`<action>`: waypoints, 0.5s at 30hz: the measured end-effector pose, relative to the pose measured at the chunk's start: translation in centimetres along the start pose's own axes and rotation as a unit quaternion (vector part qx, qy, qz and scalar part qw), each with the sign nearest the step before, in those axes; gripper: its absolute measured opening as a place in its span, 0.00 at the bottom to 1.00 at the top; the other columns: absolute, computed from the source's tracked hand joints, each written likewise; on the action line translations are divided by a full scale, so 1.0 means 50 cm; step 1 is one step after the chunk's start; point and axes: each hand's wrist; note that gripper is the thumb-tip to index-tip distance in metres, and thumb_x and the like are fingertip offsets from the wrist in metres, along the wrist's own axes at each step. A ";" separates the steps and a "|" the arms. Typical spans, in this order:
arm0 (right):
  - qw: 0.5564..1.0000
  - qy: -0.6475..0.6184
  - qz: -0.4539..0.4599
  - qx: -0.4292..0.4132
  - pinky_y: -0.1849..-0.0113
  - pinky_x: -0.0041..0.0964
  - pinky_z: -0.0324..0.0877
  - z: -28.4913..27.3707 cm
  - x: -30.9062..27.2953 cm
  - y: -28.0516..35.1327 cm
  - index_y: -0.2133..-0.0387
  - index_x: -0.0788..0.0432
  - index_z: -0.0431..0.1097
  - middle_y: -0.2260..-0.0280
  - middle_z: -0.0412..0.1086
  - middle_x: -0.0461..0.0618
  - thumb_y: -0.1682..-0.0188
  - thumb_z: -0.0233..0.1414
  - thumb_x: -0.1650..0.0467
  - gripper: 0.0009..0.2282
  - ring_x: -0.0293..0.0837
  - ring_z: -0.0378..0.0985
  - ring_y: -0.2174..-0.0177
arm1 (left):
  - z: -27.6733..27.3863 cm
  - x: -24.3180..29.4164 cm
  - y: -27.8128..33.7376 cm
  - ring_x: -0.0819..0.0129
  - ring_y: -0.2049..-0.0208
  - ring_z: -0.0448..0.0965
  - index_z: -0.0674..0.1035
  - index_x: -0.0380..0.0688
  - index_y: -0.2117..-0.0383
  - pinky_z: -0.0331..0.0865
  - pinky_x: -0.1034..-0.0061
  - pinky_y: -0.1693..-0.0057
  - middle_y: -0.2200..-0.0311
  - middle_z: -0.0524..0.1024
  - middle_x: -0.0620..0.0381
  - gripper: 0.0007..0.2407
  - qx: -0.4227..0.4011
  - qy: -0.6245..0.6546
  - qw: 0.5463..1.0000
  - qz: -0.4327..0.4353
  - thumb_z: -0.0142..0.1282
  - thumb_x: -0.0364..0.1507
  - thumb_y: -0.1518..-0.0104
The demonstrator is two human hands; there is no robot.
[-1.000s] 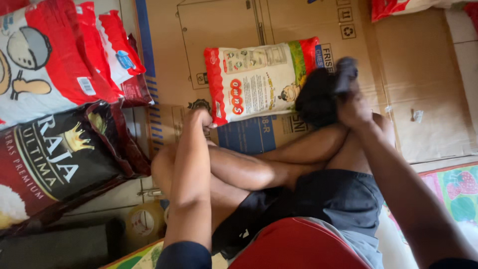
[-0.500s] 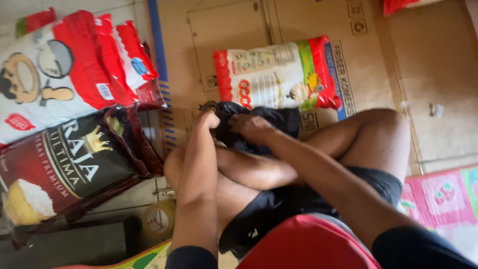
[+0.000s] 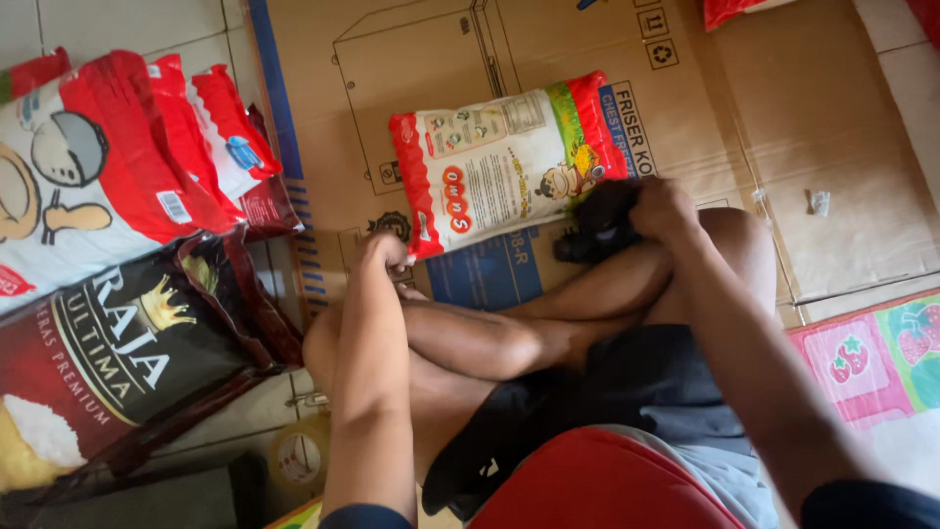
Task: The person wipes down several bags of rice and other grocery items using a black cloth by hand while sitting on the floor.
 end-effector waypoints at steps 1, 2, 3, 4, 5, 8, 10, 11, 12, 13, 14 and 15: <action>0.996 -0.021 0.062 0.052 0.61 0.55 0.78 -0.011 0.011 0.016 0.55 0.48 0.77 0.63 0.80 0.57 0.56 0.47 0.65 0.17 0.58 0.85 0.59 | 0.002 -0.011 -0.006 0.61 0.55 0.85 0.88 0.40 0.62 0.73 0.70 0.45 0.66 0.87 0.53 0.10 0.011 0.025 1.000 0.007 0.63 0.31 0.44; 0.986 -0.042 0.124 0.104 0.63 0.60 0.76 -0.021 0.021 0.031 0.56 0.59 0.76 0.64 0.79 0.63 0.52 0.44 0.67 0.16 0.63 0.84 0.60 | 0.004 -0.024 -0.014 0.65 0.56 0.85 0.88 0.42 0.63 0.73 0.73 0.45 0.68 0.87 0.56 0.10 0.022 0.050 0.998 0.014 0.62 0.34 0.42; 0.986 -0.042 0.122 0.104 0.63 0.60 0.76 -0.024 0.046 0.031 0.56 0.59 0.76 0.64 0.79 0.63 0.52 0.44 0.67 0.16 0.63 0.84 0.60 | -0.001 -0.039 -0.014 0.65 0.56 0.85 0.88 0.42 0.63 0.73 0.73 0.45 0.68 0.87 0.56 0.10 0.022 0.052 0.998 0.013 0.62 0.34 0.42; 0.966 -0.140 0.148 0.161 0.62 0.57 0.76 -0.026 0.070 0.031 0.58 0.57 0.77 0.64 0.79 0.63 0.44 0.42 0.58 0.20 0.62 0.83 0.60 | -0.007 -0.054 -0.014 0.56 0.53 0.84 0.88 0.42 0.62 0.74 0.62 0.44 0.63 0.86 0.49 0.12 0.100 0.116 0.988 -0.015 0.66 0.33 0.48; 0.932 -0.237 0.172 0.216 0.61 0.55 0.76 -0.031 0.096 0.028 0.60 0.54 0.79 0.64 0.79 0.62 0.36 0.40 0.48 0.26 0.61 0.82 0.59 | -0.016 -0.067 -0.015 0.46 0.49 0.82 0.87 0.41 0.61 0.74 0.52 0.43 0.59 0.85 0.43 0.15 0.178 0.178 0.967 -0.042 0.71 0.33 0.55; 0.875 -0.367 0.200 0.244 0.44 0.55 0.60 -0.150 -0.022 0.129 0.48 0.43 0.74 0.50 0.74 0.51 0.39 0.39 0.46 0.23 0.56 0.73 0.47 | -0.064 -0.094 0.069 0.47 0.44 0.79 0.86 0.45 0.58 0.71 0.54 0.41 0.54 0.83 0.46 0.19 0.272 0.172 0.943 -0.080 0.55 0.47 0.40; 0.891 -0.335 0.137 0.275 0.43 0.54 0.62 -0.024 -0.002 0.087 0.53 0.45 0.76 0.53 0.76 0.54 0.40 0.48 0.53 0.15 0.57 0.76 0.50 | -0.096 -0.092 0.124 0.49 0.47 0.80 0.85 0.48 0.61 0.73 0.54 0.43 0.57 0.84 0.49 0.20 0.307 0.178 0.933 -0.058 0.56 0.50 0.42; 0.899 -0.304 0.066 0.308 0.41 0.53 0.63 0.035 0.001 0.059 0.58 0.47 0.79 0.57 0.77 0.56 0.41 0.56 0.61 0.07 0.58 0.78 0.54 | -0.117 -0.097 0.153 0.50 0.49 0.82 0.85 0.50 0.64 0.74 0.54 0.45 0.61 0.84 0.52 0.20 0.349 0.188 0.918 -0.035 0.58 0.53 0.43; 0.900 -0.305 0.063 0.306 0.41 0.53 0.63 0.023 -0.048 0.053 0.58 0.47 0.79 0.57 0.77 0.56 0.41 0.56 0.61 0.07 0.58 0.78 0.54 | -0.114 -0.105 0.141 0.50 0.49 0.82 0.85 0.50 0.64 0.74 0.54 0.45 0.61 0.84 0.52 0.20 0.349 0.189 0.917 -0.039 0.58 0.53 0.43; 0.928 -0.270 0.019 0.257 0.41 0.60 0.57 0.010 -0.098 0.046 0.52 0.45 0.72 0.51 0.68 0.57 0.42 0.55 0.59 0.11 0.60 0.68 0.49 | -0.113 -0.111 0.129 0.51 0.51 0.83 0.84 0.50 0.67 0.75 0.56 0.46 0.63 0.84 0.53 0.19 0.386 0.203 0.899 -0.023 0.60 0.52 0.44; 0.950 -0.233 -0.026 0.208 0.41 0.68 0.52 -0.002 -0.146 0.039 0.45 0.43 0.66 0.44 0.59 0.58 0.44 0.53 0.57 0.16 0.61 0.58 0.44 | -0.113 -0.118 0.116 0.53 0.53 0.83 0.83 0.49 0.69 0.75 0.58 0.48 0.66 0.84 0.55 0.19 0.424 0.217 0.880 -0.006 0.62 0.52 0.45; 0.950 -0.233 -0.027 0.205 0.41 0.68 0.52 -0.038 -0.196 0.047 0.45 0.43 0.66 0.44 0.59 0.58 0.44 0.53 0.57 0.16 0.61 0.58 0.44 | -0.099 -0.122 0.105 0.53 0.53 0.83 0.83 0.49 0.69 0.75 0.58 0.48 0.66 0.84 0.55 0.19 0.421 0.217 0.880 -0.009 0.62 0.52 0.45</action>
Point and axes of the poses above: each hand's wrist, its own y-axis away from the middle knuckle, its own z-axis out of the palm, x = y × z
